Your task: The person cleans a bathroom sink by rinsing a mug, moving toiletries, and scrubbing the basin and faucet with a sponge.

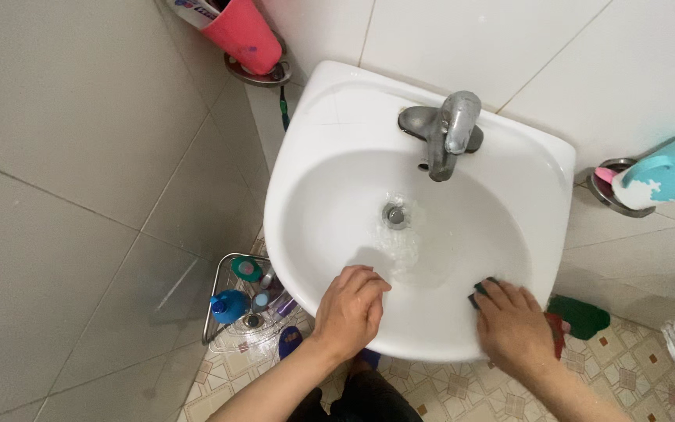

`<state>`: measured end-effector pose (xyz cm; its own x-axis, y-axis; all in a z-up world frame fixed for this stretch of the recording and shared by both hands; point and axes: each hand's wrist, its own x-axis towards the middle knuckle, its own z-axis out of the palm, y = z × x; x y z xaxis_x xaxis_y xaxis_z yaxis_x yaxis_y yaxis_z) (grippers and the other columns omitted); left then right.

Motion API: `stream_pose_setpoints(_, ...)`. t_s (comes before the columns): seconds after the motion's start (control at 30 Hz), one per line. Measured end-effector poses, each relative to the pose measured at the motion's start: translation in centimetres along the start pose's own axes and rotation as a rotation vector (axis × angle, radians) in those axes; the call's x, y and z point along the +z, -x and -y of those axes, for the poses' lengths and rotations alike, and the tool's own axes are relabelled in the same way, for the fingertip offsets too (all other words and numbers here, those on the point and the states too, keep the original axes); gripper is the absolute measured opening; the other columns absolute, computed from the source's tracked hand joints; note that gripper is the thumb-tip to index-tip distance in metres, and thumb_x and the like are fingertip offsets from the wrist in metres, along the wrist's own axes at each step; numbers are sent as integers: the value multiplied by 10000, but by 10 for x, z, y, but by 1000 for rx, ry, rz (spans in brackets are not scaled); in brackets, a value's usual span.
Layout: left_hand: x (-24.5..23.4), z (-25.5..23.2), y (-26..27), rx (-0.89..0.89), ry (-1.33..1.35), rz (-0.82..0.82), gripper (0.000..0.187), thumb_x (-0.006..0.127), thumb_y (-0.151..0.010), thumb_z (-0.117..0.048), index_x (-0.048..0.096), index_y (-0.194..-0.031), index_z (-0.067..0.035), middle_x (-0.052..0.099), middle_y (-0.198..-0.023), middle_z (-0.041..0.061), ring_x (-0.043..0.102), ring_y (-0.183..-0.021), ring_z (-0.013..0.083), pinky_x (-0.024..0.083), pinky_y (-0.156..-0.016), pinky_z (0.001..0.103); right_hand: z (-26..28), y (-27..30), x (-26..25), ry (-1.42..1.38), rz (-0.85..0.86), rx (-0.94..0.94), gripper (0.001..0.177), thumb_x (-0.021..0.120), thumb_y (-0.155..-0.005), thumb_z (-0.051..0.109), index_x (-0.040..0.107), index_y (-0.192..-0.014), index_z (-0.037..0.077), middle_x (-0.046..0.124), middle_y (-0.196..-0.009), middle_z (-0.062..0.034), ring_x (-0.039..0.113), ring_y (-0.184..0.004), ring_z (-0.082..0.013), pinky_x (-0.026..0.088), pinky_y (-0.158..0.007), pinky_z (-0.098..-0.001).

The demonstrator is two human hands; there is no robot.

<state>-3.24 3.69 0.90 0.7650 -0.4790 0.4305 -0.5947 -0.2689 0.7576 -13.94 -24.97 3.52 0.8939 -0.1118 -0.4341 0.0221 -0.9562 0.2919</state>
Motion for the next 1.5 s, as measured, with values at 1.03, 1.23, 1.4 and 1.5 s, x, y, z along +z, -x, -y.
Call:
stream_pose_setpoints(1.03, 101, -79, -7, -96, 226, 507, 196, 716, -983, -64, 797, -1160, -44, 761, -1163, 159, 730, -1087, 386, 592, -944, 474, -97, -22, 35, -651, -774, 371, 484, 541, -1084, 82, 593, -1565, 73, 490, -1701, -139, 471, -1552, -378, 430, -1241, -518)
stream_pose_setpoints(1.23, 75, -56, -4, -260, 92, 423, 206, 728, -980, -88, 794, -1171, -46, 763, -1173, 170, 731, -1089, 401, 596, -945, 474, -37, -59, -9, -525, -776, 78, 363, 564, -1073, 58, 694, -1401, 143, 639, -1568, -25, 598, -1448, -273, 560, -1166, -436)
stream_pose_setpoints(1.4, 58, -35, 1, -254, -34, 309, 232, 753, -950, -98, 800, -1169, -40, 767, -1183, 179, 721, -1110, 408, 582, -967, 487, 26, -122, -12, -383, -127, 39, 595, 604, -981, 78, 600, -1523, 325, 588, -1497, -30, 610, -1330, -321, 574, -1098, -464)
stream_pose_setpoints(1.5, 45, -27, 6, -294, -63, 292, 247, 751, -951, -104, 797, -1184, -34, 766, -1207, 177, 712, -1140, 403, 570, -990, 490, 44, -151, -9, -263, -14, 28, 637, 604, -1016, 170, 504, -1606, 390, 516, -1509, -80, 606, -1311, -357, 577, -1078, -482)
